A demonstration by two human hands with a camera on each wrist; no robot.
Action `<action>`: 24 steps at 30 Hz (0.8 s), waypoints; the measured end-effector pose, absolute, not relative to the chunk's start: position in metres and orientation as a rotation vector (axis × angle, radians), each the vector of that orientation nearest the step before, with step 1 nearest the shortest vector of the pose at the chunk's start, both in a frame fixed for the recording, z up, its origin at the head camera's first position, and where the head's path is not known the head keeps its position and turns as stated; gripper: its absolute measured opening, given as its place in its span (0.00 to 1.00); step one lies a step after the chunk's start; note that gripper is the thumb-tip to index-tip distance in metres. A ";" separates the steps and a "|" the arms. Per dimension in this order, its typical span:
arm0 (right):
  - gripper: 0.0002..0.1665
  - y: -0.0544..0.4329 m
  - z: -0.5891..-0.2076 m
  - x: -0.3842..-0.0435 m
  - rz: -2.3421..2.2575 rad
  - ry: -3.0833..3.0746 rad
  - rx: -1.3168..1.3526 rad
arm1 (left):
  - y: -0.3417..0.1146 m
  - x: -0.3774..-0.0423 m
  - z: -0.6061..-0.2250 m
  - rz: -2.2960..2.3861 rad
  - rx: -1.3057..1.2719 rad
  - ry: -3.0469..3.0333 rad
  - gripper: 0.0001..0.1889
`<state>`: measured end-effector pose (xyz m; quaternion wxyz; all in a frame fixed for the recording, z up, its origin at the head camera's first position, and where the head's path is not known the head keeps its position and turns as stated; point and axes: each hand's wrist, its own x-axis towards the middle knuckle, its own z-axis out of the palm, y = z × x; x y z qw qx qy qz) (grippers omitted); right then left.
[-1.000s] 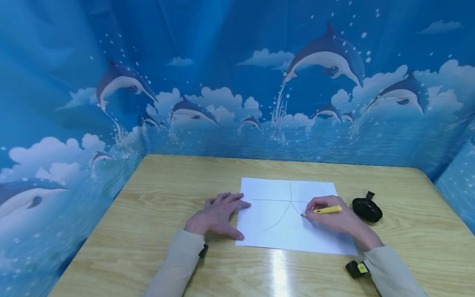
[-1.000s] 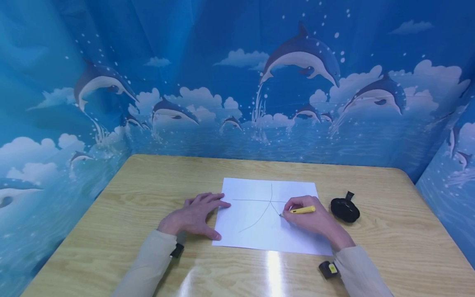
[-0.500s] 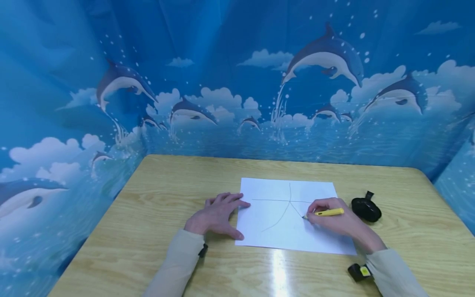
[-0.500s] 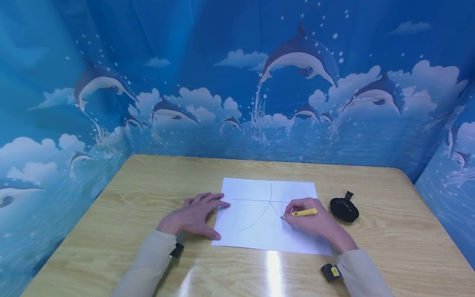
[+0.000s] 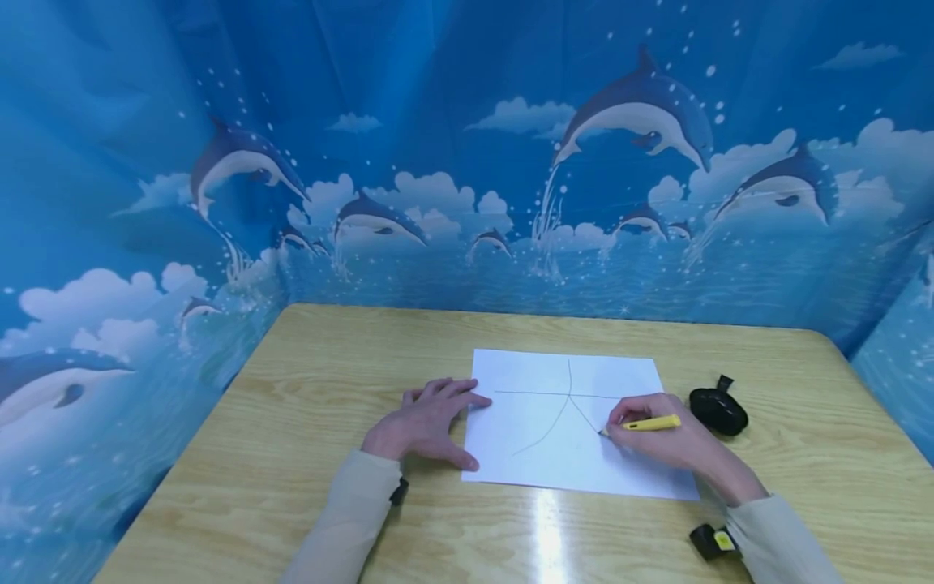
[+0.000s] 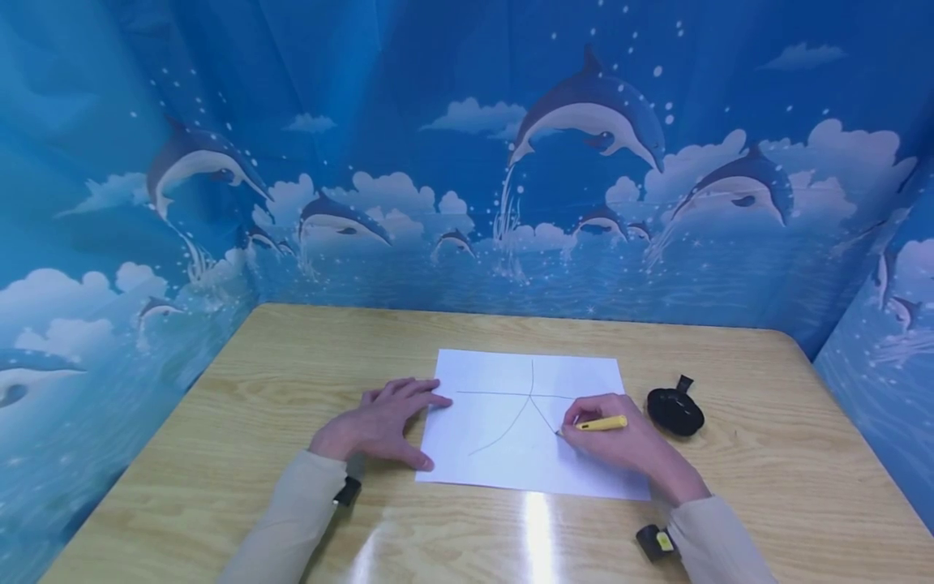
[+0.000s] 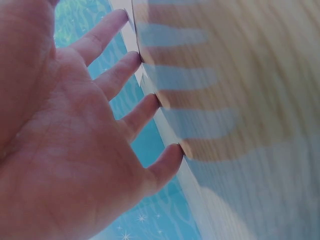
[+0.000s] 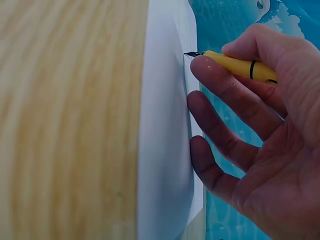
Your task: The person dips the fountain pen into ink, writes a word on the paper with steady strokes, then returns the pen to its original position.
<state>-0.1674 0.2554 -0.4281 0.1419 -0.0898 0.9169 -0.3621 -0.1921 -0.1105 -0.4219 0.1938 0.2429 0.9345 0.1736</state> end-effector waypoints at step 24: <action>0.03 0.264 -0.427 -0.158 -1.006 2.682 -0.371 | -0.112 -0.193 -0.422 0.499 0.681 2.611 0.47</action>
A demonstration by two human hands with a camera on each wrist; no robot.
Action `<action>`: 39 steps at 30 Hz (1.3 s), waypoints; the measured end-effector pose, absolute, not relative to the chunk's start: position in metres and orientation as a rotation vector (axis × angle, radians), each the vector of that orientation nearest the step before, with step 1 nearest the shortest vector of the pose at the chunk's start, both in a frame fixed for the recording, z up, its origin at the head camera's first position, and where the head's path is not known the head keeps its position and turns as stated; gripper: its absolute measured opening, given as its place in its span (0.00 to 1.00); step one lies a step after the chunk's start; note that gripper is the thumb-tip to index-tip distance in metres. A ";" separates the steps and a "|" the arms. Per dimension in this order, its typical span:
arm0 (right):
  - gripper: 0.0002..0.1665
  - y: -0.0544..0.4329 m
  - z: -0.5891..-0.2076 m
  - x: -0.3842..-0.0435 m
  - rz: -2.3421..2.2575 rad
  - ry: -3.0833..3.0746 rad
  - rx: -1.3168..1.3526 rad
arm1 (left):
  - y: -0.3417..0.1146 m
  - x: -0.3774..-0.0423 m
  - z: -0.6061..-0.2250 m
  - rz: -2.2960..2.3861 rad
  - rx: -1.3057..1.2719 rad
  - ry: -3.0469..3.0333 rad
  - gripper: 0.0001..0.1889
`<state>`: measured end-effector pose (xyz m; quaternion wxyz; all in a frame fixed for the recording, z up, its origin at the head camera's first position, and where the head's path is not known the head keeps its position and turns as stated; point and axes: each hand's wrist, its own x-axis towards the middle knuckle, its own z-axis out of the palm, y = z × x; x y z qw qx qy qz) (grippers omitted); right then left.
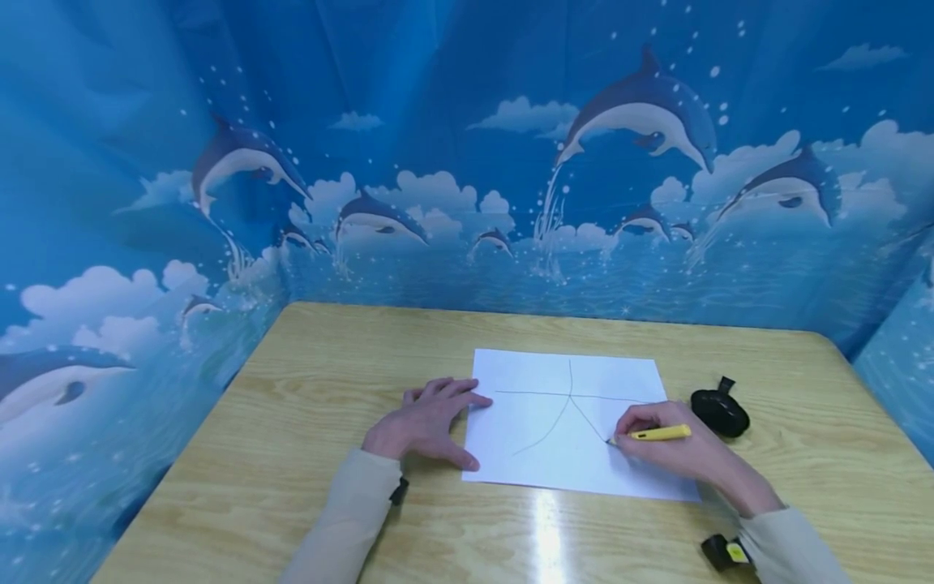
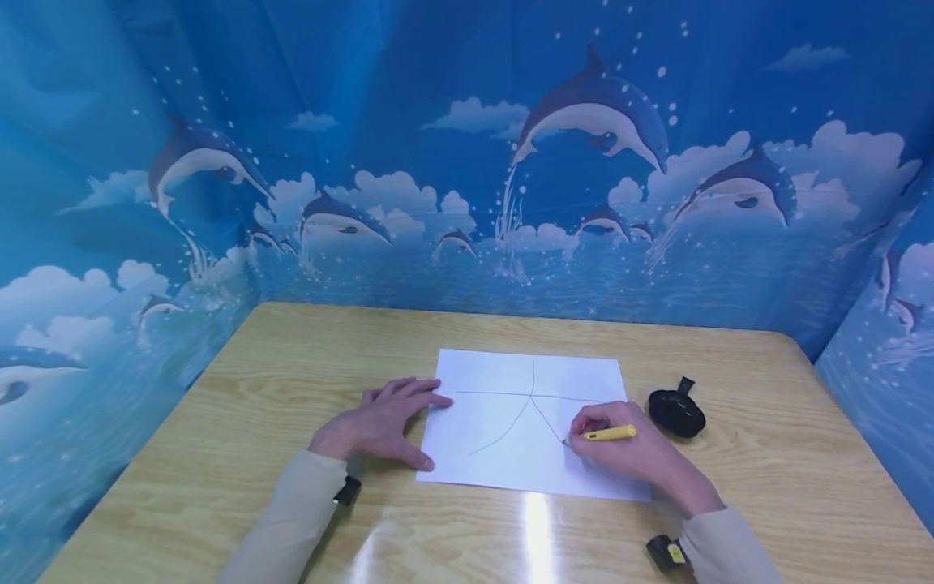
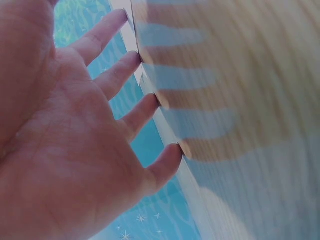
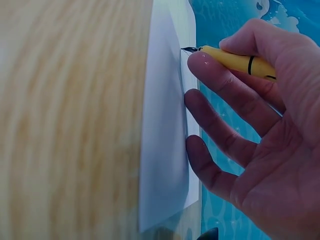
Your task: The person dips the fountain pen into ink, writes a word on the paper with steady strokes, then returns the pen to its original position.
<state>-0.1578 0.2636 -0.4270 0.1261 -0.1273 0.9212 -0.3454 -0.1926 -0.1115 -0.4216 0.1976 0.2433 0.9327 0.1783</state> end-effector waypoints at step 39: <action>0.03 0.275 -0.429 -0.144 -0.967 2.693 -0.415 | -0.112 -0.191 -0.422 0.494 0.691 2.616 0.46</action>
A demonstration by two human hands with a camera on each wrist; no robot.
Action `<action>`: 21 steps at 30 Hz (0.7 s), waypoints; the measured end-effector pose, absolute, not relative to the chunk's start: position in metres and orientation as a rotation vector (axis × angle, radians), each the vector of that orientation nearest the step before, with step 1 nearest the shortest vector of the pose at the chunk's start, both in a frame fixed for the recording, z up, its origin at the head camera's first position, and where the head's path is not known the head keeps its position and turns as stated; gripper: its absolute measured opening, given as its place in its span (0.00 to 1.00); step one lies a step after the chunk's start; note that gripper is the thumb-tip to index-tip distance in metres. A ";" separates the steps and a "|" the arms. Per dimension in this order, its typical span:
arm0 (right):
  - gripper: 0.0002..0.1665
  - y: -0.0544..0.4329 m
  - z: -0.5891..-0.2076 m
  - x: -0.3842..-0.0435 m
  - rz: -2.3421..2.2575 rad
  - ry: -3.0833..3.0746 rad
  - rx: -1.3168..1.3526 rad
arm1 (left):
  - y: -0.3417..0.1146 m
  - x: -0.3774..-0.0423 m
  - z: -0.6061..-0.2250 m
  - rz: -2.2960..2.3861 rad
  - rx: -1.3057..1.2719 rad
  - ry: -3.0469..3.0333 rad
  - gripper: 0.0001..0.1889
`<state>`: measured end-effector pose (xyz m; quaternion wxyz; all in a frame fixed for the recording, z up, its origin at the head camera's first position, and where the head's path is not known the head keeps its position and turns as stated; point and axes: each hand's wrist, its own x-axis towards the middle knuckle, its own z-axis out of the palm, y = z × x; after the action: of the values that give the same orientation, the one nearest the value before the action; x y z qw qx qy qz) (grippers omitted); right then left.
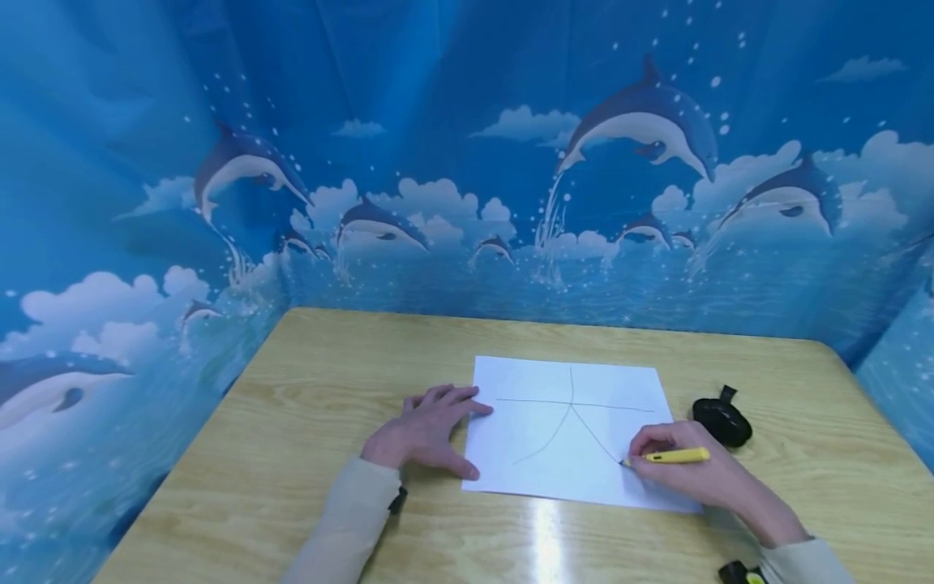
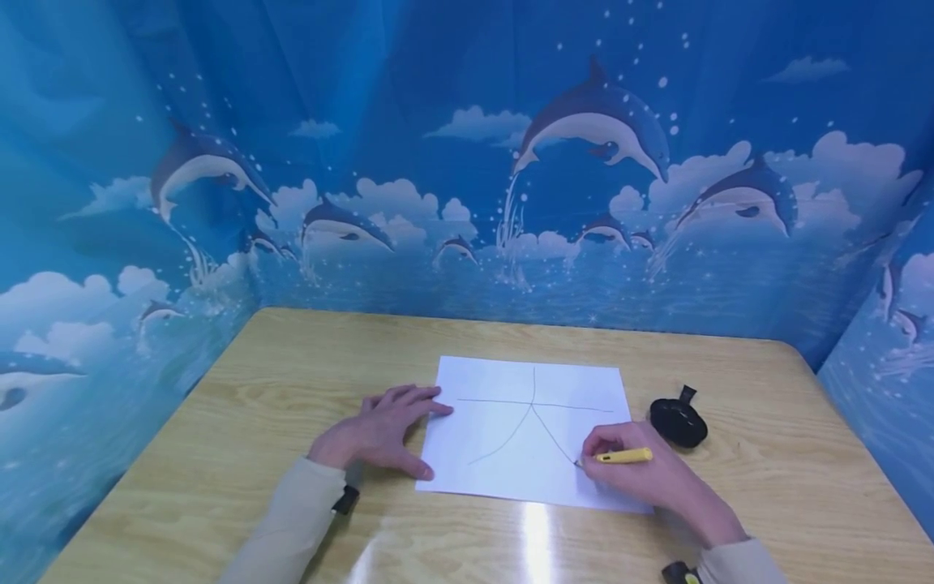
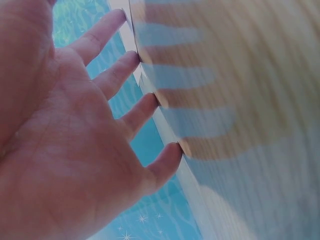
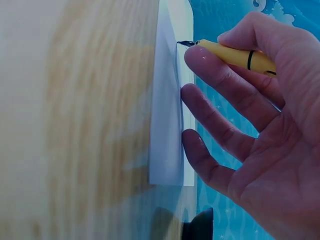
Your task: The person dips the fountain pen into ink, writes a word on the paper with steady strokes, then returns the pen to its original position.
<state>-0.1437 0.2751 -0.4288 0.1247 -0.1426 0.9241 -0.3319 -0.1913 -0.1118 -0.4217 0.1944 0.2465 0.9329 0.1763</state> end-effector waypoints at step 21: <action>0.03 0.278 -0.427 -0.142 -0.911 2.711 -0.389 | -0.111 -0.192 -0.421 0.491 0.675 2.613 0.47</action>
<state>-0.1420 0.2778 -0.4270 0.1274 -0.1336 0.9317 -0.3130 -0.1918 -0.1110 -0.4211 0.1979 0.2413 0.9337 0.1754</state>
